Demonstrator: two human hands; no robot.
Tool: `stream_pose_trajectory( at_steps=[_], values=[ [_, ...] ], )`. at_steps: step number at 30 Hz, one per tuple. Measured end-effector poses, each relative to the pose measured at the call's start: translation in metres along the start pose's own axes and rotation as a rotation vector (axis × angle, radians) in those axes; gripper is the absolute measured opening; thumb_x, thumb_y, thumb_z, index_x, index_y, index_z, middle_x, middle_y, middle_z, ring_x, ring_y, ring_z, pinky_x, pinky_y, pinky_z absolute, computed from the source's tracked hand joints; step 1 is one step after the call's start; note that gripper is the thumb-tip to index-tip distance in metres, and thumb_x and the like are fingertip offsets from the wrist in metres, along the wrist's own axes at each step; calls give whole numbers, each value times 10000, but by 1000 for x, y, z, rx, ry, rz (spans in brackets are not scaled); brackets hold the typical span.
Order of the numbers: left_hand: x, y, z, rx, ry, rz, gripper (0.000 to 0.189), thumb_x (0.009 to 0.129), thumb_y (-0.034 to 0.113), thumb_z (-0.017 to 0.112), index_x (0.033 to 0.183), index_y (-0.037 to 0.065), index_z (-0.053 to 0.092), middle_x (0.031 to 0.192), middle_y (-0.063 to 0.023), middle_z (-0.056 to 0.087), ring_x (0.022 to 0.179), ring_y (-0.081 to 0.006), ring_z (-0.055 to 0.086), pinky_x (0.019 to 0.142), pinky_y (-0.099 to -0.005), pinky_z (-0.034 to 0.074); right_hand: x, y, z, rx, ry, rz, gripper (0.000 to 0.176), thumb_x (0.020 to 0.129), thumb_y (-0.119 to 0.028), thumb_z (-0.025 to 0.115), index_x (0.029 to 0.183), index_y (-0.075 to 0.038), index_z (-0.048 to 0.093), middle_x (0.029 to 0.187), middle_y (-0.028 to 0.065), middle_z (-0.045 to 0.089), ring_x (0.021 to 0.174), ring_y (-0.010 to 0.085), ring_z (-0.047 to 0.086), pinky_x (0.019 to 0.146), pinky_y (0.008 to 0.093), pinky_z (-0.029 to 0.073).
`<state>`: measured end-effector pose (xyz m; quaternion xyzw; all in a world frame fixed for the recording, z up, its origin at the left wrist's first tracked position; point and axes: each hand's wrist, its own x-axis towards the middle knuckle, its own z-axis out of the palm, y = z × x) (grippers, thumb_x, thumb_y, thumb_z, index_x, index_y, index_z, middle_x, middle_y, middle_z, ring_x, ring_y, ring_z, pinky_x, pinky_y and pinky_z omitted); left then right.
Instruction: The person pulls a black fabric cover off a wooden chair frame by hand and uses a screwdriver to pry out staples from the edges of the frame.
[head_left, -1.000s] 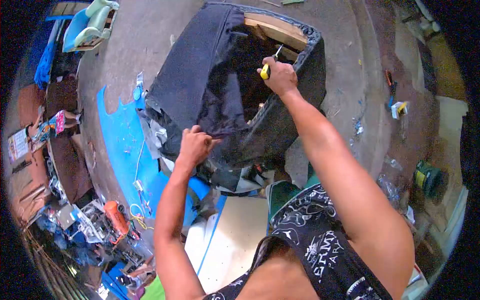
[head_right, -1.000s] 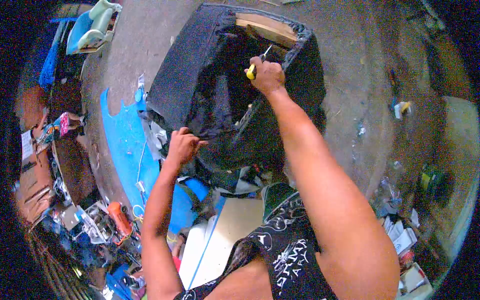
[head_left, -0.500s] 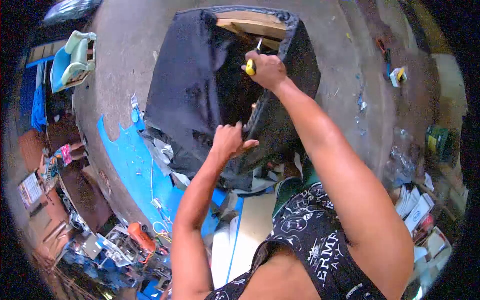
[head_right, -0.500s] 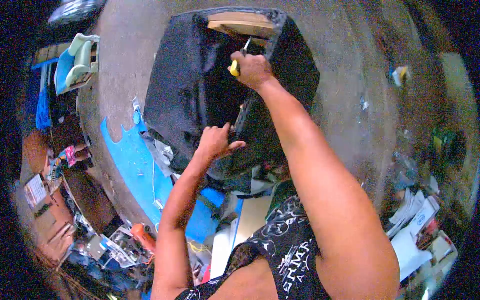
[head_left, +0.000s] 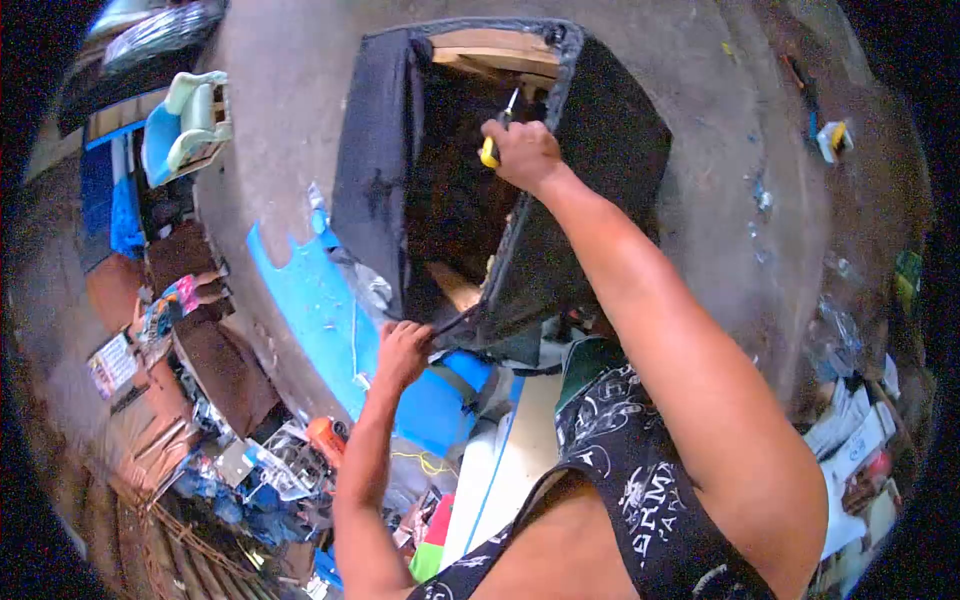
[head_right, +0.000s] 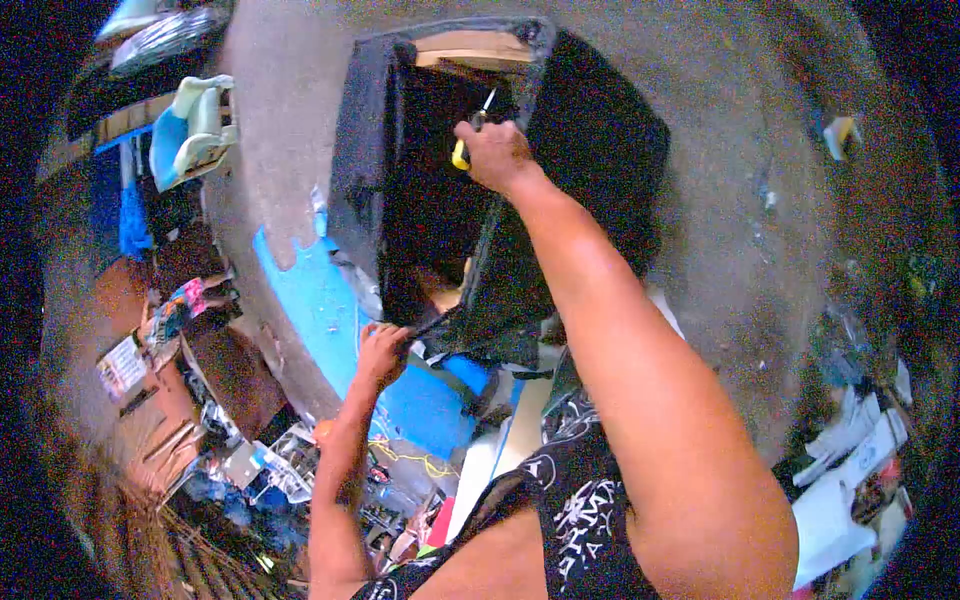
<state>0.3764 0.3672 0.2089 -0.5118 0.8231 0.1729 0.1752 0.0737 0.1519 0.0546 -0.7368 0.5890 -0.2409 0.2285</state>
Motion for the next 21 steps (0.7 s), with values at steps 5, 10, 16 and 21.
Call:
stream_pose_trajectory(
  at_steps=[5,10,16,21],
  values=[
    [74,61,7,176,-273,-141,610,654,561,789,1090,144,698,1121,-109,619,1107,-254,545,927,-437,383,-2,3,-6,24,-7,-27,366,773,-235,724,1107,-202,577,817,119,671,751,355,669,728,483,526],
    [58,41,40,393,-242,231,479,766,510,724,1020,103,741,1203,-103,604,1254,-265,464,1113,-486,269,-4,0,-6,23,46,-6,353,767,-231,716,1087,-186,575,814,127,682,747,358,677,703,487,532],
    [49,23,35,91,-418,144,334,884,405,629,1050,115,609,875,-136,713,812,-295,704,691,-452,521,-15,-4,6,-68,115,-92,321,780,-262,733,1057,-186,591,790,118,689,730,344,680,694,462,509],
    [33,-3,70,-75,-159,202,301,908,324,612,1113,108,566,737,-138,693,700,-340,691,566,-471,509,-78,-85,33,227,316,66,345,840,-358,737,1044,-138,568,795,108,670,807,337,665,838,469,474]
  ],
)
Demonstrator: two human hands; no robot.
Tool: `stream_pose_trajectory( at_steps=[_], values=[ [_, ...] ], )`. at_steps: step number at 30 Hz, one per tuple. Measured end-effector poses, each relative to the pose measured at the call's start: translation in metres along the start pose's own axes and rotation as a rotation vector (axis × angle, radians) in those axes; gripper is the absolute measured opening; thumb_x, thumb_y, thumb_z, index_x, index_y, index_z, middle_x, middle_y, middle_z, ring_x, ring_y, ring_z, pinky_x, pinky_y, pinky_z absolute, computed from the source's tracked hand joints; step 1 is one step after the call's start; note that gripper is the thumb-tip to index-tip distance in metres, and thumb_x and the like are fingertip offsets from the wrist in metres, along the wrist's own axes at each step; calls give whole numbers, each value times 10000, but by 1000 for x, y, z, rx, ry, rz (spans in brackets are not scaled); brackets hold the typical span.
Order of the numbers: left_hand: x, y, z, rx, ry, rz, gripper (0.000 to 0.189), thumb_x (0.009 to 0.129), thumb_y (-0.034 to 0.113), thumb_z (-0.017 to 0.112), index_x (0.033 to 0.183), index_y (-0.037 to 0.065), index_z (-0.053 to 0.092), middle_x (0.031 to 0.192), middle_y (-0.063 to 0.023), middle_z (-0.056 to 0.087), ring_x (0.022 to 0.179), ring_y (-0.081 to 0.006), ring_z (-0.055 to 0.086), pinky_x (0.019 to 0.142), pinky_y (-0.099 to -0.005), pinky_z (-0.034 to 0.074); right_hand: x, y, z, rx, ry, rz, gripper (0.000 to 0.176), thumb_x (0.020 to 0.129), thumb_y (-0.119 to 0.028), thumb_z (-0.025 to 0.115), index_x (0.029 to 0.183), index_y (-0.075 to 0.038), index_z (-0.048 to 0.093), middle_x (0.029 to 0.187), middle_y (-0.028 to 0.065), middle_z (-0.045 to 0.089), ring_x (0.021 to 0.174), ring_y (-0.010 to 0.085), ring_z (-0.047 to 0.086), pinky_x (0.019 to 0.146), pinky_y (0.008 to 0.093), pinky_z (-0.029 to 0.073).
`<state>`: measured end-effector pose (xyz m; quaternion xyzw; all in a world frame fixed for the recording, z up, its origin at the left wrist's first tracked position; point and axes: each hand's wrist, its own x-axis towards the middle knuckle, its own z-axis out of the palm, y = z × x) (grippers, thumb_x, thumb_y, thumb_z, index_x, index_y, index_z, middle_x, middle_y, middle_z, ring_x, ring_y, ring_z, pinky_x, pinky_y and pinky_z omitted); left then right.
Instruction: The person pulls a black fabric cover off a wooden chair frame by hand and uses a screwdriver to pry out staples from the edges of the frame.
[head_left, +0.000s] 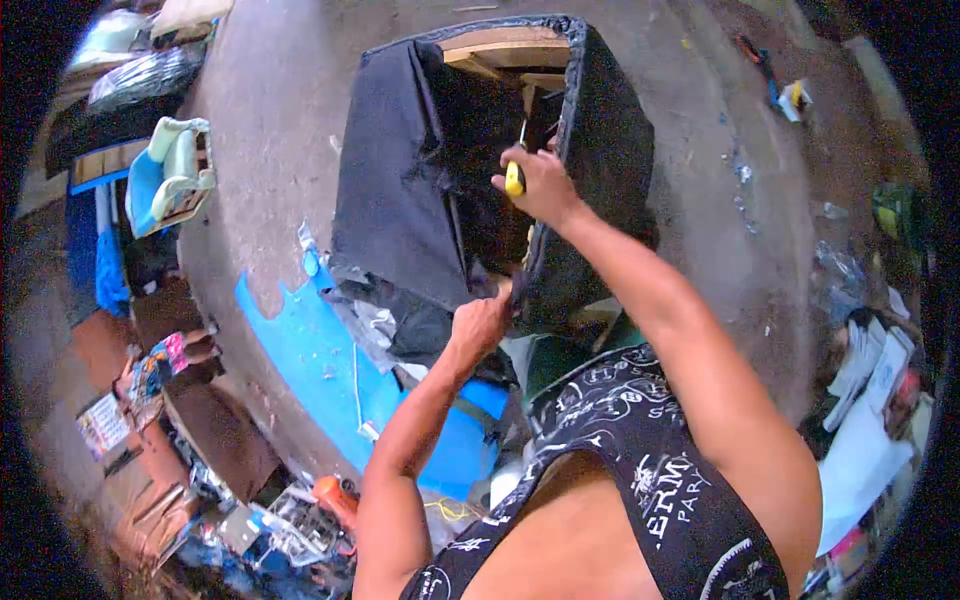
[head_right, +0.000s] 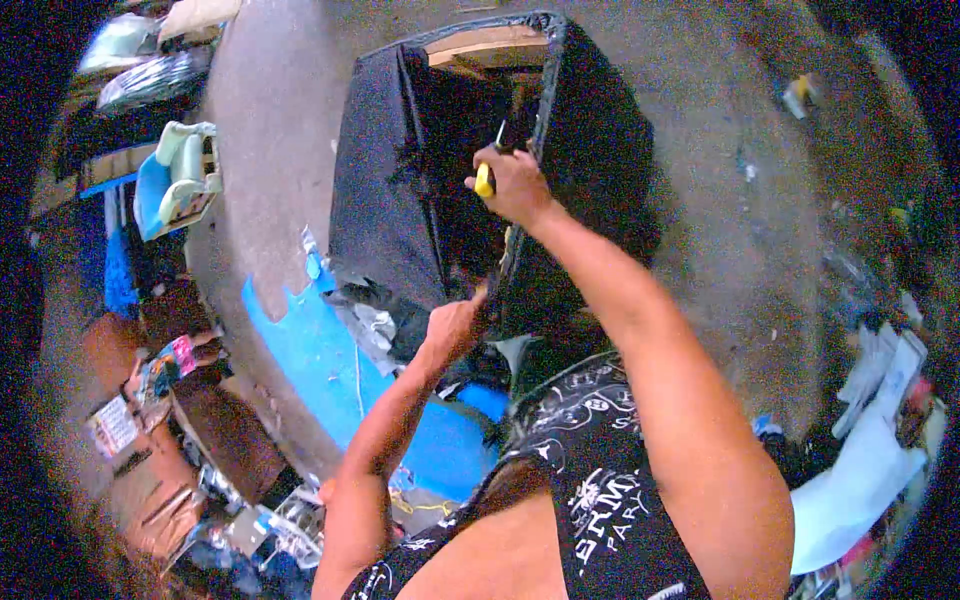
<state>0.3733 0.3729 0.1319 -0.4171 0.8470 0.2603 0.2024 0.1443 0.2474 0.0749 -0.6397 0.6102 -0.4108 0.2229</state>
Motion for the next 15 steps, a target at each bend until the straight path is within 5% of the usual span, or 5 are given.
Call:
stream_pose_trajectory(
  at_steps=[4,7,11,14,15],
  values=[
    [-18,-23,5,-113,164,-122,184,845,202,612,1011,121,623,874,-133,667,918,-324,672,804,-447,522,-43,-26,15,-54,16,-66,334,826,-313,761,1033,-138,565,844,86,680,858,319,672,916,489,464],
    [-23,-34,-2,166,310,255,330,778,213,641,1108,193,643,1358,-172,485,1322,-320,420,1169,-505,185,-46,-25,28,-216,61,-3,313,827,-314,749,1031,-150,576,834,86,683,818,312,674,924,479,463],
    [3,-41,-12,253,160,482,342,798,233,642,1138,197,622,1314,-146,544,1291,-283,470,1139,-461,264,-45,-28,32,-374,41,2,282,847,-350,722,1019,-171,588,773,108,665,763,323,661,924,464,464],
    [10,-46,-20,67,-103,343,345,849,373,640,1127,169,630,1017,-68,722,925,-256,686,847,-414,528,-45,-24,32,-460,-11,17,296,864,-357,710,1035,-162,566,759,90,654,776,314,654,926,460,459],
    [15,-49,-6,130,-61,328,505,818,613,638,866,114,700,810,-98,719,791,-294,704,666,-431,538,-45,-23,33,-468,-9,27,296,864,-357,710,1035,-162,566,759,90,654,776,314,654,926,460,459]
  ],
)
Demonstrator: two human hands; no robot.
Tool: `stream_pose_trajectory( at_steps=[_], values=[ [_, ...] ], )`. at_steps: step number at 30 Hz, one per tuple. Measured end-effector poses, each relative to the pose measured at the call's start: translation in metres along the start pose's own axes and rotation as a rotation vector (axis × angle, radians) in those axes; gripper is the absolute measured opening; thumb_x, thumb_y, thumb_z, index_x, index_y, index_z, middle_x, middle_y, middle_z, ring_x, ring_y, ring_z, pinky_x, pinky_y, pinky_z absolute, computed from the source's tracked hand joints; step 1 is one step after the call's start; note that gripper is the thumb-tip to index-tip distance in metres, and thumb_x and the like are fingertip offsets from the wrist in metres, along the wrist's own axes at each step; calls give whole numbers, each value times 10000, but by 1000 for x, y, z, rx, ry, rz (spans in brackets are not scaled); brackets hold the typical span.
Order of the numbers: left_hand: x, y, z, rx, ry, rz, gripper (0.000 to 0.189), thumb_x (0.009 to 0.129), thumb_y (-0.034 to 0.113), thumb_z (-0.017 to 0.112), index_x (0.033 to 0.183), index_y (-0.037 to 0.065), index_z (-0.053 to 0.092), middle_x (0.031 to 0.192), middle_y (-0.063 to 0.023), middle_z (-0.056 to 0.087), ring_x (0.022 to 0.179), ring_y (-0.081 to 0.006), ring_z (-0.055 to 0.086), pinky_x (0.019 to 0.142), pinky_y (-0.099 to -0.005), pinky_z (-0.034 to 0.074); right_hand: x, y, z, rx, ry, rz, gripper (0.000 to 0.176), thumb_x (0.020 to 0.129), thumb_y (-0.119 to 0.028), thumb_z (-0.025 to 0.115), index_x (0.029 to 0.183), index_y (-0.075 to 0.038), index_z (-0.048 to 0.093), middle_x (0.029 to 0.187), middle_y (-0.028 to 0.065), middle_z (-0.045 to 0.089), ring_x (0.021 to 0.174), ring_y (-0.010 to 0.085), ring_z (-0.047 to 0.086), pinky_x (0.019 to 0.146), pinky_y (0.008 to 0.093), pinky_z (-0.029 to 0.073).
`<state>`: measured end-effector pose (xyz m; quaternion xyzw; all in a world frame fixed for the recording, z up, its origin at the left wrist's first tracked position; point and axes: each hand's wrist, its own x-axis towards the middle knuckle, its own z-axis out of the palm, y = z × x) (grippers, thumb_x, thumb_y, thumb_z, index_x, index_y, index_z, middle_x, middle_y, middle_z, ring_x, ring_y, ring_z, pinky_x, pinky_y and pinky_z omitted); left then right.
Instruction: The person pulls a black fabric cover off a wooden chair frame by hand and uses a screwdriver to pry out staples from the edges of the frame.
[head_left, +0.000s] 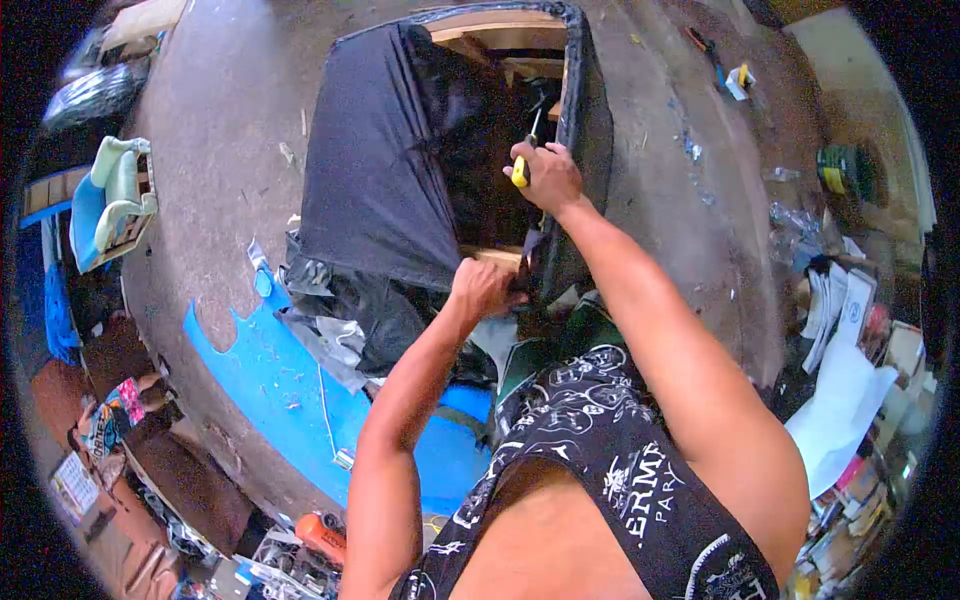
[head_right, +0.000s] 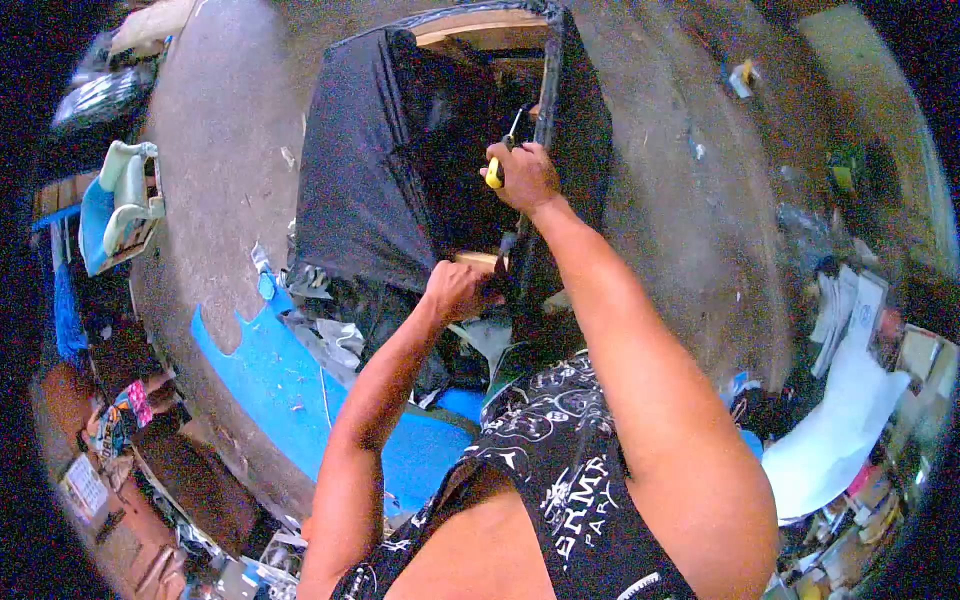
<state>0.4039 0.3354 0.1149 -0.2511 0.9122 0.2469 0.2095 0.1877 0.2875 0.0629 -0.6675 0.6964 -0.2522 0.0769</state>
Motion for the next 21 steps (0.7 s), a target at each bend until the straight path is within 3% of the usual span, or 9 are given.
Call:
stream_pose_trajectory(
  at_steps=[3,7,11,13,15,18,21],
  values=[
    [10,0,2,51,-101,-36,501,863,608,585,791,129,712,727,-110,702,720,-301,702,614,-439,534,-3,5,5,-6,17,-20,293,864,-351,708,1031,-162,559,745,97,646,769,318,650,893,451,465],
    [-47,-8,10,-193,111,65,435,921,505,556,791,119,708,689,-136,677,660,-341,675,599,-473,525,3,11,8,30,37,4,272,865,-331,706,1023,-166,558,735,95,628,769,323,645,835,443,464],
    [-32,-5,1,-293,46,28,421,904,501,581,803,111,706,687,-139,676,659,-356,668,600,-480,521,6,10,0,77,12,-1,263,868,-334,701,1024,-165,575,739,92,621,749,312,639,834,440,460],
    [-19,6,-4,-340,183,-31,418,884,503,607,810,104,703,666,-142,667,657,-359,670,603,-487,522,3,5,5,35,39,-6,274,867,-348,697,1038,-169,580,735,91,619,754,307,641,839,436,455],
    [8,24,-4,-176,34,-98,346,854,460,647,863,121,720,735,-172,683,716,-344,689,646,-474,541,0,3,9,-16,33,5,285,864,-356,696,1050,-169,586,734,90,619,755,301,643,846,431,452],
    [-28,7,0,-298,28,-105,269,833,382,656,843,120,712,765,-189,683,743,-367,684,663,-469,547,2,11,10,-9,-9,-18,287,852,-349,710,1054,-176,600,753,97,628,783,307,645,854,431,452],
    [-90,-67,39,-491,137,-230,211,820,284,665,786,76,665,759,-210,656,754,-394,668,670,-487,529,2,10,5,29,-30,-38,284,845,-352,716,1038,-174,609,779,106,638,811,318,641,853,432,451]
  ],
)
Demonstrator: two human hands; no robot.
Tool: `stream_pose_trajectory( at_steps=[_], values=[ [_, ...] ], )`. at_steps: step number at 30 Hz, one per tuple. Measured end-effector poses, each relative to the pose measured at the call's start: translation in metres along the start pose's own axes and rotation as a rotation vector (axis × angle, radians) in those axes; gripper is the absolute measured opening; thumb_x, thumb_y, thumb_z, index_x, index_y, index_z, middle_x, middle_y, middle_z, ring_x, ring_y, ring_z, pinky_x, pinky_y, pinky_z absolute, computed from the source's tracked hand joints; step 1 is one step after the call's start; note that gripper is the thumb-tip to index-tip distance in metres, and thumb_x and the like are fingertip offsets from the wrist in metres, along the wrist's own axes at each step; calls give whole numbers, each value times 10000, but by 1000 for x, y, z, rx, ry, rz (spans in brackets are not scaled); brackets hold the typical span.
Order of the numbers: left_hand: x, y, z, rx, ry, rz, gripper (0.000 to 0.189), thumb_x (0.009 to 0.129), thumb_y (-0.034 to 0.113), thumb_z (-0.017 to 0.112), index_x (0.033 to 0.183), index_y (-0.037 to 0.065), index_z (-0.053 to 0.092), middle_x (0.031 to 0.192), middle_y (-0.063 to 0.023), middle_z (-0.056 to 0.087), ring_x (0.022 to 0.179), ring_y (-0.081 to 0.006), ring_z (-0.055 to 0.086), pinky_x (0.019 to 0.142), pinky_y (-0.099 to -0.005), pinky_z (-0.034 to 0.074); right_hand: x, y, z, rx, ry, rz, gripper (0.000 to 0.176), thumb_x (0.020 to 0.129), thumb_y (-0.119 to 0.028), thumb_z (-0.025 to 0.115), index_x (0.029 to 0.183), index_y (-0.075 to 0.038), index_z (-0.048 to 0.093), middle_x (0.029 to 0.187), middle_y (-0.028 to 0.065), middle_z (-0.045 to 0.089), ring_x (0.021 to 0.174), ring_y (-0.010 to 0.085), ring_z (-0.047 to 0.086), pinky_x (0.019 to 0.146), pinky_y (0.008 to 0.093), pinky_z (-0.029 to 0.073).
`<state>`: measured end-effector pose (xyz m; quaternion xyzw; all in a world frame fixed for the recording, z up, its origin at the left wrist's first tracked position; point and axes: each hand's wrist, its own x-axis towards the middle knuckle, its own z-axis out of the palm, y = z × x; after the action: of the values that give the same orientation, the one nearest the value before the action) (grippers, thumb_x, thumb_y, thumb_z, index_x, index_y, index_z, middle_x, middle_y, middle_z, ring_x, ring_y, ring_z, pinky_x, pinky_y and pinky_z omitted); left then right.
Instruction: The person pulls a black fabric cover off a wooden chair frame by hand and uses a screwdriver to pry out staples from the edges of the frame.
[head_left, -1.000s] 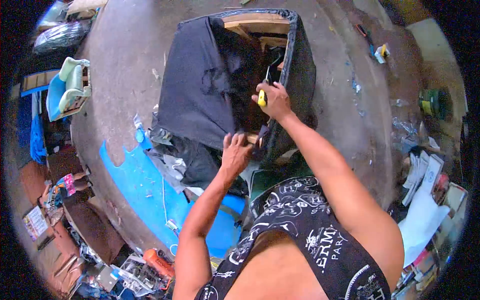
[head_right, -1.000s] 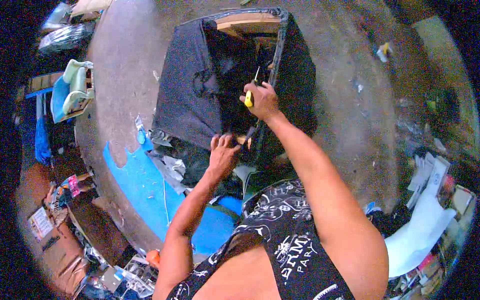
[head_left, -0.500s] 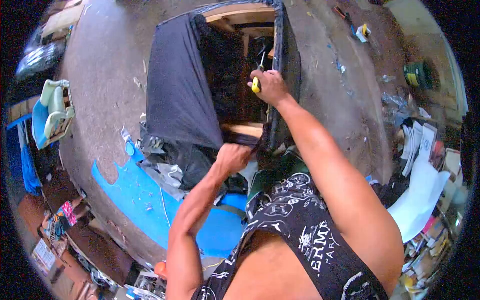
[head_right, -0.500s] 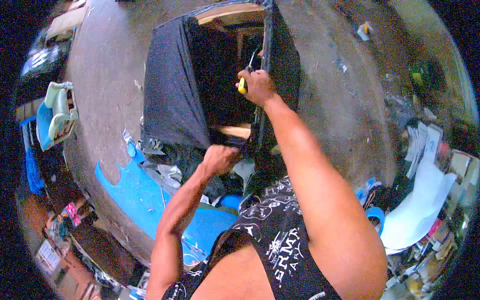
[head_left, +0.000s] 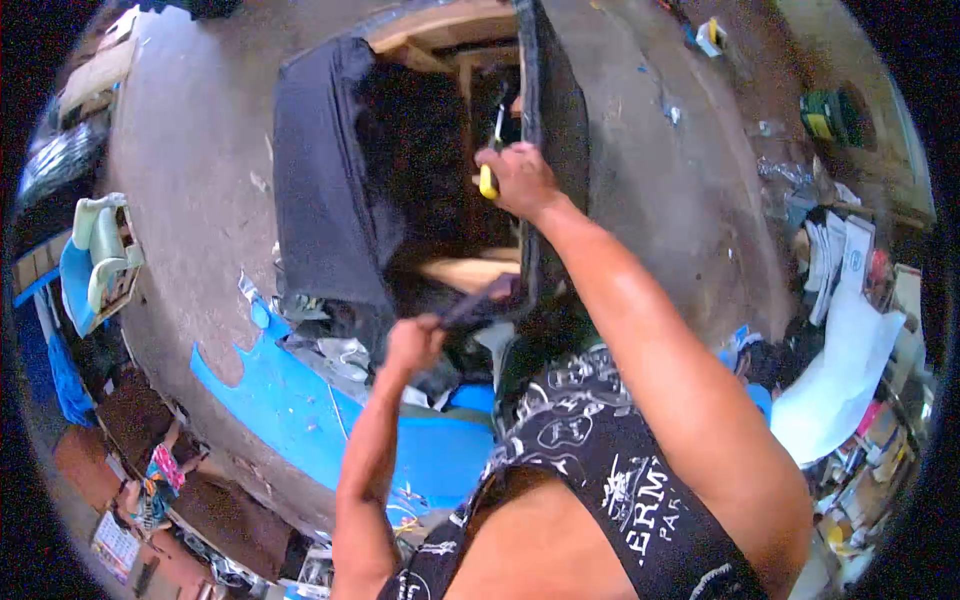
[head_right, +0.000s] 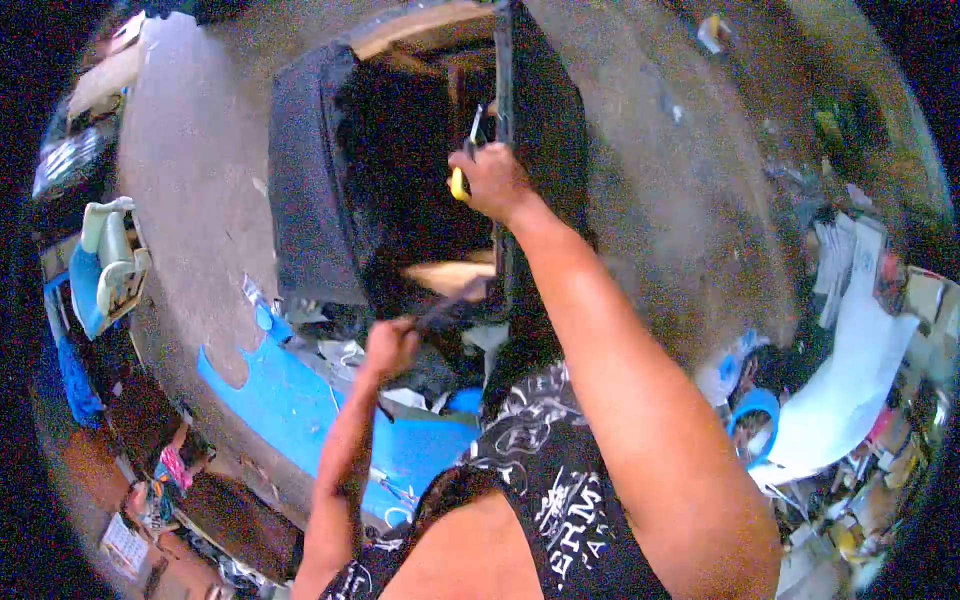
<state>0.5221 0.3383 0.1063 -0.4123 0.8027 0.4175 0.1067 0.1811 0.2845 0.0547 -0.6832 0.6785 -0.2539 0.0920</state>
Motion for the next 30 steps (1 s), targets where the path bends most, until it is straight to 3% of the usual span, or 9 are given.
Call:
stream_pose_trajectory(
  at_steps=[2,8,11,14,16,18,20,25,30],
  values=[
    [18,13,-18,72,-10,-166,178,826,237,656,778,65,651,760,-224,643,759,-401,664,675,-501,516,-2,2,10,-51,51,16,262,842,-357,719,1015,-186,623,788,103,640,831,314,637,863,425,439],
    [17,95,-14,266,-39,88,246,812,364,688,827,119,678,725,-140,682,745,-361,676,660,-472,533,-1,-4,6,-52,38,28,274,861,-364,700,1041,-176,614,742,83,622,768,291,635,874,429,432],
    [49,118,-13,132,47,-53,252,793,376,714,875,138,712,841,-133,698,799,-346,690,664,-475,531,2,-4,8,-98,-14,18,285,870,-369,686,1063,-177,603,757,93,621,769,291,637,893,431,431],
    [48,108,-4,125,27,48,258,785,333,722,953,138,705,982,-134,669,872,-334,676,751,-458,512,-1,-2,6,-134,-26,8,295,871,-379,681,1072,-178,601,760,93,618,774,293,638,892,431,430],
    [43,79,20,340,205,386,303,795,251,693,1067,123,660,1066,-145,618,906,-336,643,846,-439,468,0,-6,7,-144,-22,19,299,870,-384,681,1074,-179,602,760,92,616,776,294,638,888,431,430],
    [39,69,25,362,245,479,284,811,202,650,1074,101,615,990,-149,638,893,-336,621,916,-417,425,1,-8,3,-111,-95,88,326,792,-218,712,1104,-187,622,839,125,663,855,310,659,930,425,429],
    [35,67,31,294,-64,314,428,720,204,683,1110,57,587,1070,-129,605,1090,-324,557,955,-420,420,1,-9,1,-107,-113,90,349,781,-211,716,1114,-191,614,844,120,664,862,308,660,935,427,424],
    [40,80,39,177,-155,217,283,835,331,646,893,55,639,763,-188,689,749,-394,665,693,-510,502,3,-11,-1,-169,-164,85,374,772,-205,715,1127,-191,600,852,113,667,862,297,664,931,425,421],
    [21,77,19,65,-199,87,254,862,361,586,893,133,694,758,-167,681,757,-373,668,685,-504,527,1,-4,5,-169,-117,74,368,773,-201,711,1123,-196,599,849,106,670,850,293,663,922,417,421]
  ],
)
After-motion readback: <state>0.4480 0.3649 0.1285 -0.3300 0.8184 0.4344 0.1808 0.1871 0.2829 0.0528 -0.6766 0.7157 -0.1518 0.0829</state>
